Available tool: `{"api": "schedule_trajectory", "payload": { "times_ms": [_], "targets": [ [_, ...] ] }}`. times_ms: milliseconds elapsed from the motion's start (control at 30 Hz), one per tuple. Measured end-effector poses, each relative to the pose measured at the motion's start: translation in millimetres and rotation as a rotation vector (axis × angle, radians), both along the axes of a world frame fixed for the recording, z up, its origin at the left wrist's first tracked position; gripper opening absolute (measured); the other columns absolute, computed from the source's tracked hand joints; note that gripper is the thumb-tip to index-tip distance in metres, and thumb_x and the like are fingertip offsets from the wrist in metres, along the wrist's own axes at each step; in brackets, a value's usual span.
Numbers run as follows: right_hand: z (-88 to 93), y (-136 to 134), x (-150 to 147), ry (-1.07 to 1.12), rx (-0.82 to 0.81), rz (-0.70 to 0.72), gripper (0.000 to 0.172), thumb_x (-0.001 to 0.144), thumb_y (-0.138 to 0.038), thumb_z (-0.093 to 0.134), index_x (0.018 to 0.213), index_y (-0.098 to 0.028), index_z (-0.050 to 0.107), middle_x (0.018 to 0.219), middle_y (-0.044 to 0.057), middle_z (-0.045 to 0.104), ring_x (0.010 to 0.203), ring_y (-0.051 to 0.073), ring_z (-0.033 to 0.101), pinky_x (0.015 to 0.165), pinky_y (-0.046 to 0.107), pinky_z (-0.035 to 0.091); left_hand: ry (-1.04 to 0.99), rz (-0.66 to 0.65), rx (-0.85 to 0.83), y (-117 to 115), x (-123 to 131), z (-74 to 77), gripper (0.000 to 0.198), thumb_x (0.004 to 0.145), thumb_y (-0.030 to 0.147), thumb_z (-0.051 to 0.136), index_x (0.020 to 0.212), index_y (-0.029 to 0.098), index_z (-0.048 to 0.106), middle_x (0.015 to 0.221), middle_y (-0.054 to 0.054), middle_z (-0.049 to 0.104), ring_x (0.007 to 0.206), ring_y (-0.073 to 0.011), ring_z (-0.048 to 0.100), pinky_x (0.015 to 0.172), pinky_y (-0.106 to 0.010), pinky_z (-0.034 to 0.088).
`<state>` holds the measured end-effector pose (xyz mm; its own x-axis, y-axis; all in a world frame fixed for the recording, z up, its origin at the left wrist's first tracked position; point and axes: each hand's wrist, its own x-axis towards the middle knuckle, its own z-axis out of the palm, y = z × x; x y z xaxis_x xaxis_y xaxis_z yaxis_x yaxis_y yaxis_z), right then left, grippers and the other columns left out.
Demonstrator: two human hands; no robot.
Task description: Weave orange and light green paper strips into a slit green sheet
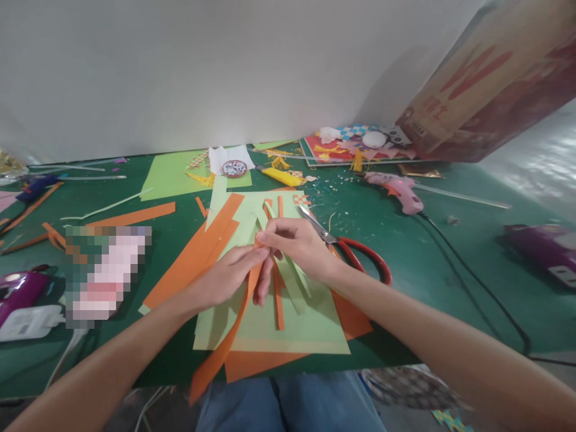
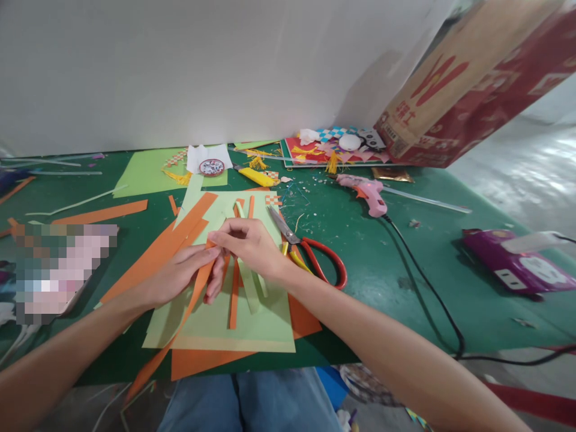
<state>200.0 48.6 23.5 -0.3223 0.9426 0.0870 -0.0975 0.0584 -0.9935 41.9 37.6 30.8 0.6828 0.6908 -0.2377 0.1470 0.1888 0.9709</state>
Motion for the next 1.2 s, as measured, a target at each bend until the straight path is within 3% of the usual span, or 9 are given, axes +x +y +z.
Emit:
{"api": "schedule_trajectory", "payload": {
  "times_ms": [367, 667, 1200],
  "targets": [
    [-4.4, 7.4, 4.4, 0.047, 0.002, -0.15, 0.03, 0.076, -0.03, 0.063, 0.052, -0.017, 0.049, 0.048, -0.004, 0.047, 0.045, 0.007, 0.041, 0.046, 0.023, 0.033, 0.013, -0.027, -0.015, -2.2, -0.3, 0.4, 0.037, 0.095, 0.032, 0.033, 0.067, 0.016, 0.049, 0.05, 0.002, 0.055, 0.05, -0.0103, 0.056, 0.056, -0.023, 0.045],
    [-0.2, 3.5, 3.3, -0.06, -0.137, 0.055, 0.027, 0.069, -0.035, 0.069, 0.058, -0.014, 0.056, 0.051, -0.003, 0.05, 0.049, 0.007, 0.043, 0.05, 0.024, 0.033, 0.008, -0.017, 0.009, 0.1, -0.3, -1.5, 0.037, 0.095, 0.03, 0.031, 0.066, 0.016, 0.049, 0.05, 0.002, 0.056, 0.05, -0.0108, 0.056, 0.058, -0.025, 0.046],
    [-5.7, 5.9, 3.1, 0.077, -0.168, -0.023, 0.037, 0.064, -0.038, 0.073, 0.05, -0.016, 0.047, 0.046, -0.005, 0.048, 0.044, 0.005, 0.039, 0.044, 0.023, 0.028, 0.074, -0.079, 0.001, -1.2, 0.0, 0.5, 0.037, 0.095, 0.029, 0.031, 0.066, 0.016, 0.05, 0.053, 0.002, 0.057, 0.054, -0.0104, 0.057, 0.058, -0.023, 0.046]
  ]
}}
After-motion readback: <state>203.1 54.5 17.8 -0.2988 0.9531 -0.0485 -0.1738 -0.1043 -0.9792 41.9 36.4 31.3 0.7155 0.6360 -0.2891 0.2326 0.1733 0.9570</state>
